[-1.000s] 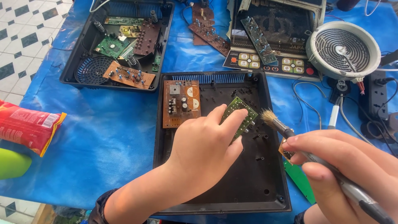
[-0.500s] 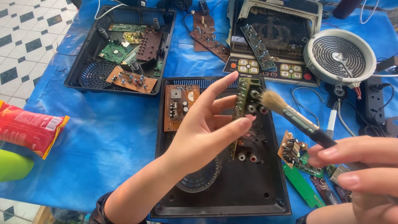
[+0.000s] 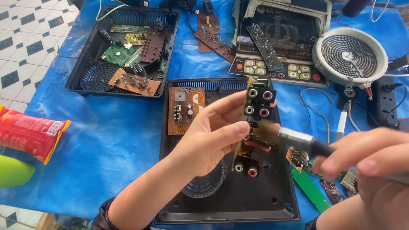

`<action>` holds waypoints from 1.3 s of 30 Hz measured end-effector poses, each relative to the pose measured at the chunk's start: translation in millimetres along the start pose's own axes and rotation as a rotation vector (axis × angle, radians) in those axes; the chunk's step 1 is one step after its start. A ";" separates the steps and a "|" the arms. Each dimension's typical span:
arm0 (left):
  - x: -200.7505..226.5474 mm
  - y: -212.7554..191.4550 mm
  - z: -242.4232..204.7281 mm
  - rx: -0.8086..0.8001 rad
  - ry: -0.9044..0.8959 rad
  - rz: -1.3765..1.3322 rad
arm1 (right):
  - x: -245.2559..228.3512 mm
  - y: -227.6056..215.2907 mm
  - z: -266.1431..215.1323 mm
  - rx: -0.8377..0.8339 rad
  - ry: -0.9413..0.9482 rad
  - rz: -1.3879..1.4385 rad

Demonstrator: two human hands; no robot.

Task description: The person is cleaning dust from multiple electronic circuit boards using a small brush, flipping them over to clean both sides.

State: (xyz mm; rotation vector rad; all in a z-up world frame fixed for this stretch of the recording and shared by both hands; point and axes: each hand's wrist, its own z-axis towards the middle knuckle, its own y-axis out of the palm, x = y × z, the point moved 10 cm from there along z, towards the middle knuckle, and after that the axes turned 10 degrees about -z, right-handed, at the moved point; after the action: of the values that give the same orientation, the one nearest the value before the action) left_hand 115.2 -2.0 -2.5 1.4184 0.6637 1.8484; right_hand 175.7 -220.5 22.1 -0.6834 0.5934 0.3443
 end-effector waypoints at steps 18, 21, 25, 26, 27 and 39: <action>11.7 3.2 -6.1 -0.115 0.100 -0.203 | 3.6 2.0 -7.0 0.109 -0.161 -0.007; 11.7 4.0 -9.4 -0.050 0.117 -0.305 | -22.6 10.8 5.2 -0.095 -0.326 0.047; 9.7 10.0 -14.8 -0.047 0.089 -0.293 | -24.0 23.9 1.8 -0.158 -0.275 -0.020; 8.0 7.5 -15.2 -0.039 0.087 -0.307 | -13.6 16.8 -4.7 -0.051 -0.240 -0.038; 7.0 5.3 -14.8 -0.034 0.088 -0.319 | -2.8 9.1 -11.4 0.056 -0.205 -0.057; 13.7 4.8 -15.6 0.013 0.140 -0.275 | 24.1 -8.6 -32.0 0.223 -0.004 -0.183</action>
State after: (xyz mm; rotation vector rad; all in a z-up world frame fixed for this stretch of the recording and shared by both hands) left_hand 97.1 6.1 5.3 1.1486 0.8943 1.7363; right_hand 186.0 -245.8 -8.4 -0.5175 0.5513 0.1069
